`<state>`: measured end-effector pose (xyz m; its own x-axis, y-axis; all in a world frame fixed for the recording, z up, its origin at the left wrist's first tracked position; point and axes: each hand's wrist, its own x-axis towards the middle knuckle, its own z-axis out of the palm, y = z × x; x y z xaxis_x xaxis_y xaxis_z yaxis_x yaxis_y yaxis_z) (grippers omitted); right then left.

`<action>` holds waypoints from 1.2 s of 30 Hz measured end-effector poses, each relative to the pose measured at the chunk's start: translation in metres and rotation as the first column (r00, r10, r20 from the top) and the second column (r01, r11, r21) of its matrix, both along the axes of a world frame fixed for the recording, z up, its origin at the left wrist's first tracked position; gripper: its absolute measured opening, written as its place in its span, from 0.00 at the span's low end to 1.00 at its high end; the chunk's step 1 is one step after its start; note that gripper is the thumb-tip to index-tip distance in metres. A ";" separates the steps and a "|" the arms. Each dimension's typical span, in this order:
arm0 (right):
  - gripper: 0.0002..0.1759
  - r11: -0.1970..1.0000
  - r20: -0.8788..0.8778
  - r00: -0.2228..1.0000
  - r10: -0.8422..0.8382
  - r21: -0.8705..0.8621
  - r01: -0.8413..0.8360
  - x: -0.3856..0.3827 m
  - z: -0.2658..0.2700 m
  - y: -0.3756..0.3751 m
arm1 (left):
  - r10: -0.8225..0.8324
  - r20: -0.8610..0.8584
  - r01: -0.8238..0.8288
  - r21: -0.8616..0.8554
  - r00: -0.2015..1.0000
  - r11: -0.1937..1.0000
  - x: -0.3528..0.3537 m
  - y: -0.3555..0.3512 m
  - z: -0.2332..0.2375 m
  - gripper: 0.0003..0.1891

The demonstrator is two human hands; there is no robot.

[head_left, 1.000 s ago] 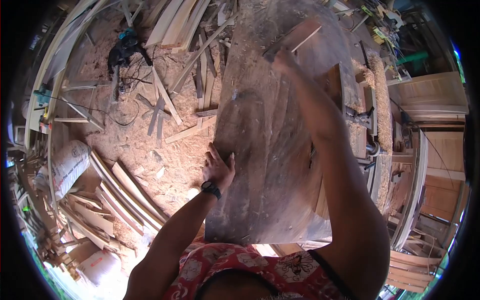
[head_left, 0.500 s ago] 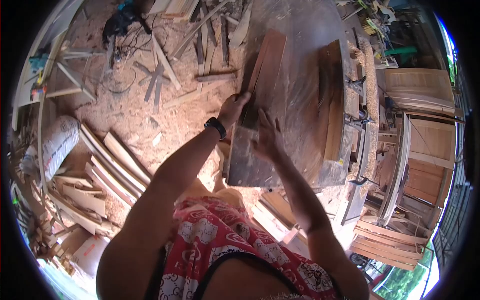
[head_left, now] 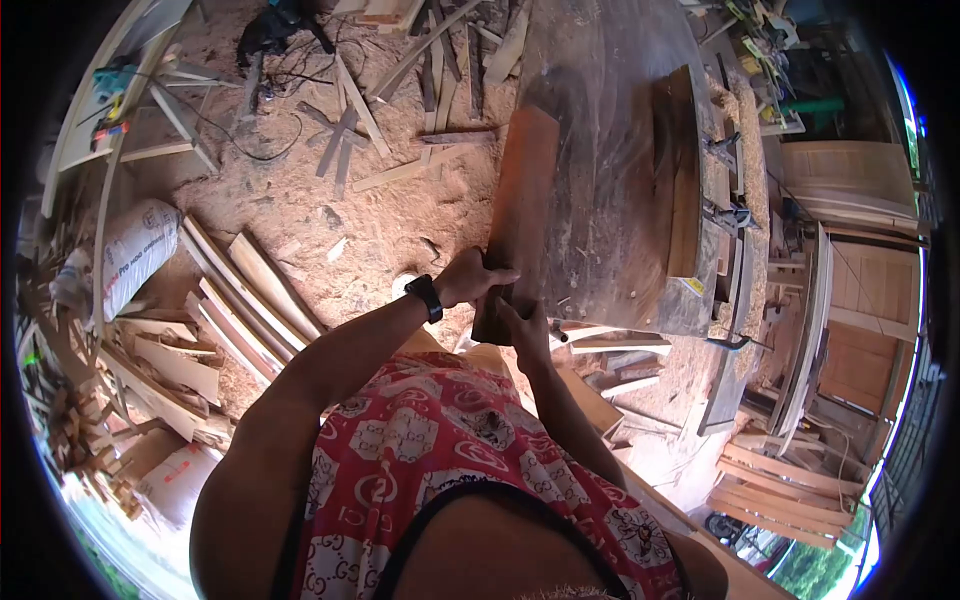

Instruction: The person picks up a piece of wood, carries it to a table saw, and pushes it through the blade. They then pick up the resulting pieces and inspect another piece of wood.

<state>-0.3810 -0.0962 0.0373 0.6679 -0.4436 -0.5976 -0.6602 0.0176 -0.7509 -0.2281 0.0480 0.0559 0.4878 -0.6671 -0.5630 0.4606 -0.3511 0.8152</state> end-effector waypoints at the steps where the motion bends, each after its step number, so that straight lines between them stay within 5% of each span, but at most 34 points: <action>1: 0.46 1.000 0.015 1.000 0.017 0.000 -0.017 -0.006 0.008 -0.001 | -0.012 0.038 0.012 -0.003 0.999 1.000 -0.008 -0.002 0.001 0.30; 3: 0.42 0.932 0.085 0.995 -0.043 0.362 0.010 -0.020 0.024 -0.012 | 0.003 0.090 -0.003 -0.005 0.996 1.000 -0.024 -0.006 0.002 0.30; 6: 0.37 0.827 0.249 0.957 0.150 0.499 -0.259 -0.041 0.026 -0.041 | 0.103 -0.028 -0.103 -0.011 0.994 0.995 -0.059 -0.011 0.006 0.29; 7: 0.37 0.818 0.249 0.955 0.161 0.507 -0.270 -0.049 0.027 -0.044 | 0.134 0.130 -0.141 0.043 0.982 0.989 -0.071 -0.015 0.006 0.30; 8: 0.39 0.908 0.188 0.941 0.281 0.264 -0.324 -0.056 0.027 -0.049 | 0.152 0.285 -0.184 0.091 0.947 0.979 -0.084 -0.020 0.006 0.31; 10: 0.44 0.863 -0.007 0.894 0.449 -0.255 -0.436 -0.066 0.027 -0.058 | 0.254 0.355 -0.317 0.131 0.900 0.939 -0.116 -0.028 0.007 0.29; 14: 0.54 0.779 -0.145 0.886 0.441 -0.428 -0.458 -0.093 0.043 -0.062 | 0.395 0.580 -0.605 0.222 0.712 0.765 -0.165 -0.028 -0.017 0.22; 16: 0.48 0.725 -0.149 0.866 0.477 -0.490 -0.483 -0.105 0.033 -0.072 | 0.380 0.651 -0.669 0.271 0.657 0.692 -0.177 -0.020 -0.004 0.22; 18: 0.41 0.900 0.197 0.878 0.436 -0.093 -0.426 -0.117 0.001 -0.093 | 0.418 0.713 -0.759 0.245 0.562 0.603 -0.178 -0.004 0.020 0.23; 19: 0.32 0.872 0.303 0.906 0.295 0.301 -0.385 -0.124 0.017 -0.098 | 0.392 0.761 -0.763 0.203 0.518 0.614 -0.174 0.009 0.027 0.25; 20: 0.27 0.806 0.356 0.911 0.208 0.465 -0.365 -0.134 0.007 -0.108 | 0.414 0.741 -0.753 0.185 0.529 0.631 -0.170 0.021 0.037 0.25; 22: 0.31 0.454 0.366 0.925 0.104 0.810 -0.371 -0.149 0.007 -0.133 | 0.499 0.680 -0.744 0.102 0.537 0.661 -0.147 0.047 0.025 0.26; 23: 0.44 0.345 0.344 0.932 0.111 0.866 -0.361 -0.156 0.018 -0.133 | 0.526 0.598 -0.726 0.141 0.604 0.673 -0.136 0.054 0.035 0.33; 24: 0.44 0.346 0.342 0.931 0.125 0.865 -0.364 -0.163 0.023 -0.134 | 0.401 0.667 -0.707 0.275 0.628 0.651 -0.124 0.059 0.032 0.47; 26: 0.60 0.143 0.370 0.910 0.185 0.906 -0.398 -0.170 0.028 -0.135 | 0.278 0.938 -0.809 0.007 0.210 0.587 -0.117 0.055 0.015 0.58; 30: 0.68 0.012 0.264 0.933 0.246 0.961 -0.275 -0.193 0.042 -0.133 | 0.292 0.897 -0.802 0.106 0.331 0.587 -0.120 0.069 0.048 0.58; 32: 0.69 0.045 0.289 0.880 0.377 0.943 -0.329 -0.193 0.056 -0.138 | 0.629 0.561 -0.699 -0.120 0.538 0.705 -0.123 0.093 0.054 0.47; 33: 0.70 -0.039 0.417 0.797 0.438 0.894 -0.446 -0.188 0.046 -0.142 | 0.651 0.529 -0.662 -0.205 0.545 0.721 -0.123 0.108 0.052 0.39; 36: 0.70 0.052 0.319 0.712 0.626 0.893 -0.446 -0.177 0.080 -0.136 | 0.764 0.220 -0.673 -0.370 0.607 0.641 -0.132 0.163 0.038 0.30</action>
